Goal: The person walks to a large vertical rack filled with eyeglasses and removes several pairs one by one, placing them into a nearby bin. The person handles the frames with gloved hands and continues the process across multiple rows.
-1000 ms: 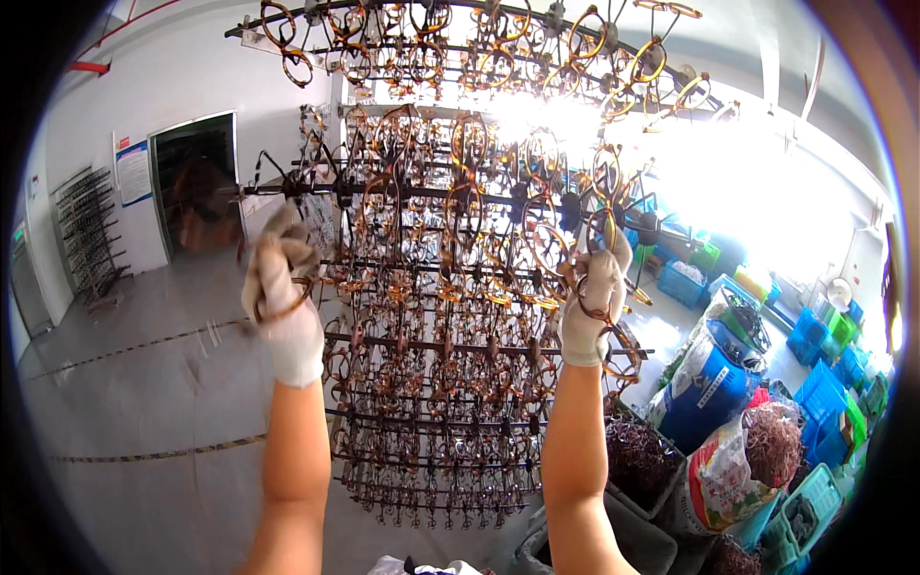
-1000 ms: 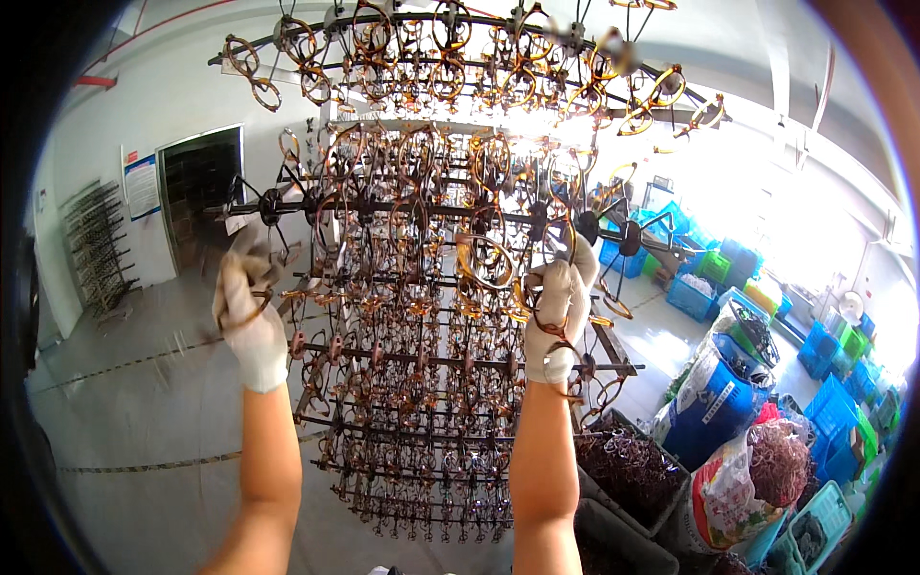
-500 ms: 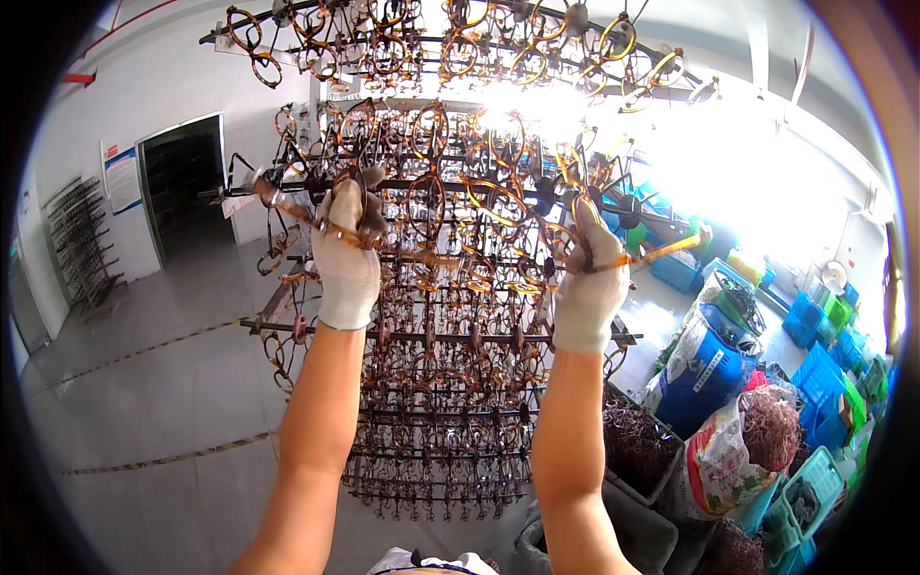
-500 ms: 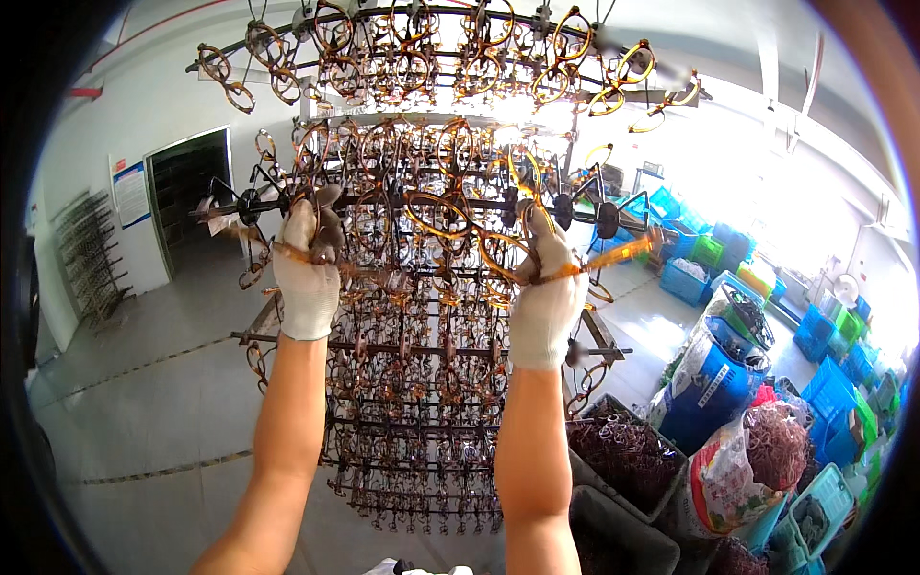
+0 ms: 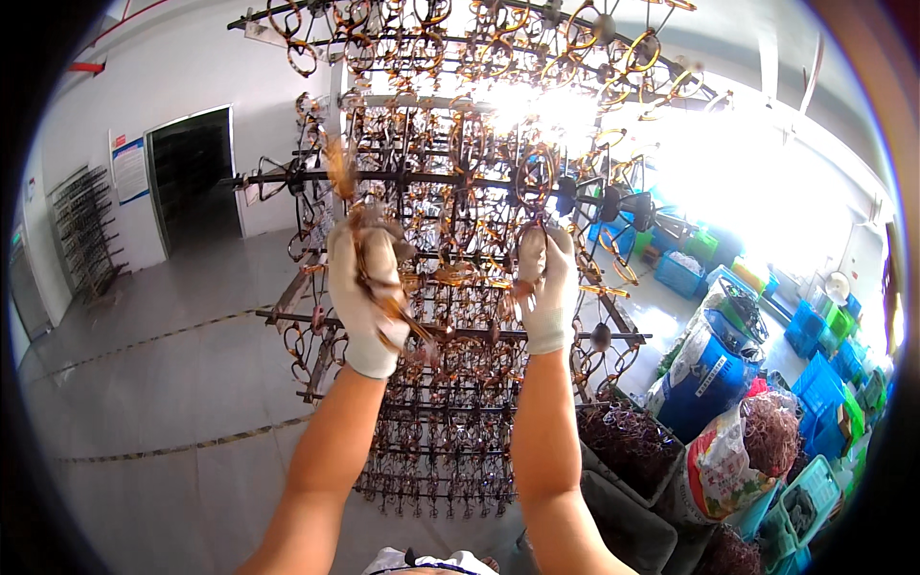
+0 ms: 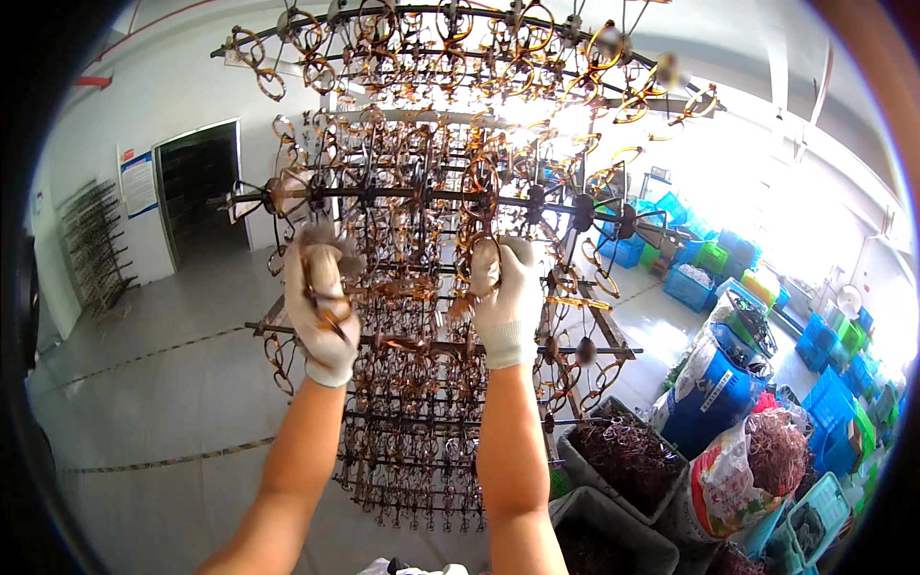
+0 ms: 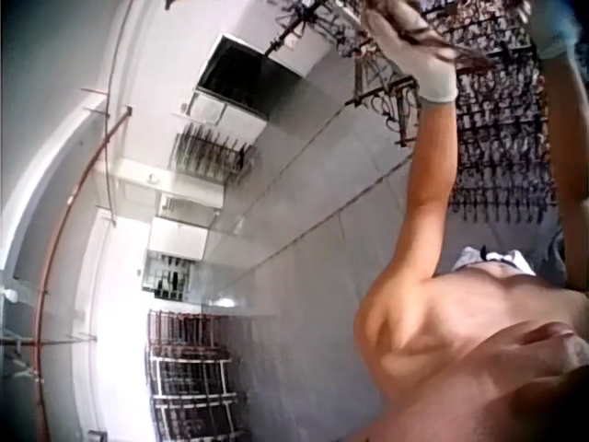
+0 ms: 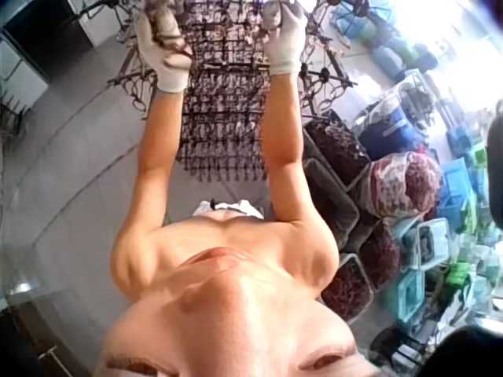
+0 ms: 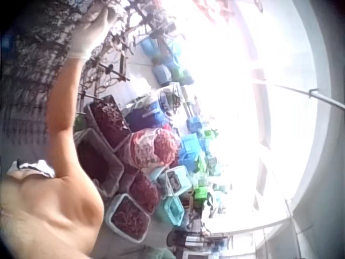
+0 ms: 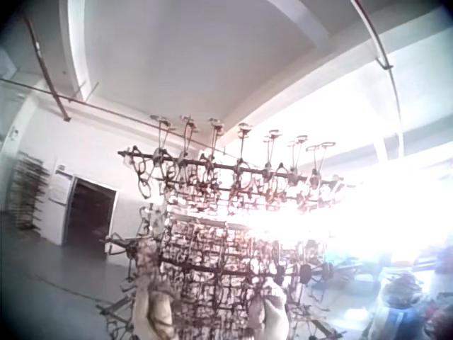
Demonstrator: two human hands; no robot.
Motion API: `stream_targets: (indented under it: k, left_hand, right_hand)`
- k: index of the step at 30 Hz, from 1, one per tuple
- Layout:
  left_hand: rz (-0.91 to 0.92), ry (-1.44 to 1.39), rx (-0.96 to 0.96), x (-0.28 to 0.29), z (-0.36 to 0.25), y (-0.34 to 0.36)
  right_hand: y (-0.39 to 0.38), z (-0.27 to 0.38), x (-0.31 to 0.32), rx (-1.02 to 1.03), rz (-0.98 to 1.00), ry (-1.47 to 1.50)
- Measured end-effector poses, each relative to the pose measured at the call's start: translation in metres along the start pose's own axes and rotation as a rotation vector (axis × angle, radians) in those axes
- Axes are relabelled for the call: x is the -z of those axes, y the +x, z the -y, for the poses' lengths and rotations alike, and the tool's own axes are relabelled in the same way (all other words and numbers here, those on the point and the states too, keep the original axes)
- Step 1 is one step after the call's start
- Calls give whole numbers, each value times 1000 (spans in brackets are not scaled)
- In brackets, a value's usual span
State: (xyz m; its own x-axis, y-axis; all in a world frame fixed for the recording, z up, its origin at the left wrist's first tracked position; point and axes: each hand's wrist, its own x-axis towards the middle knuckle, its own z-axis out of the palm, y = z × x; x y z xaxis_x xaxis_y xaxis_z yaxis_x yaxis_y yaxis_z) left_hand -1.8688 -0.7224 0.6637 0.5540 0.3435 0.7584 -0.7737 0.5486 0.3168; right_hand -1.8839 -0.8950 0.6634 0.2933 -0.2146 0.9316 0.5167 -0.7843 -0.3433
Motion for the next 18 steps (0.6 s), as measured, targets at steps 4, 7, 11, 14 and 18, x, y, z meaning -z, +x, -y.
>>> stream_targets:
  k: [4,7,11,14,18]
  left_hand:
    - [242,-85,179,-2,10,-7]
    - [343,21,277,-10,23,4]
    - [142,347,-17,-37,40,7]
    - [-15,-78,38,-52,57,15]
    - [-40,-82,124,-64,57,8]
  right_hand:
    - [5,-11,-17,-45,1,682]
    - [17,2,-17,-111,55,634]
    - [31,32,-12,-374,-95,936]
    - [33,38,-1,-338,-10,795]
    - [36,38,18,-485,119,992]
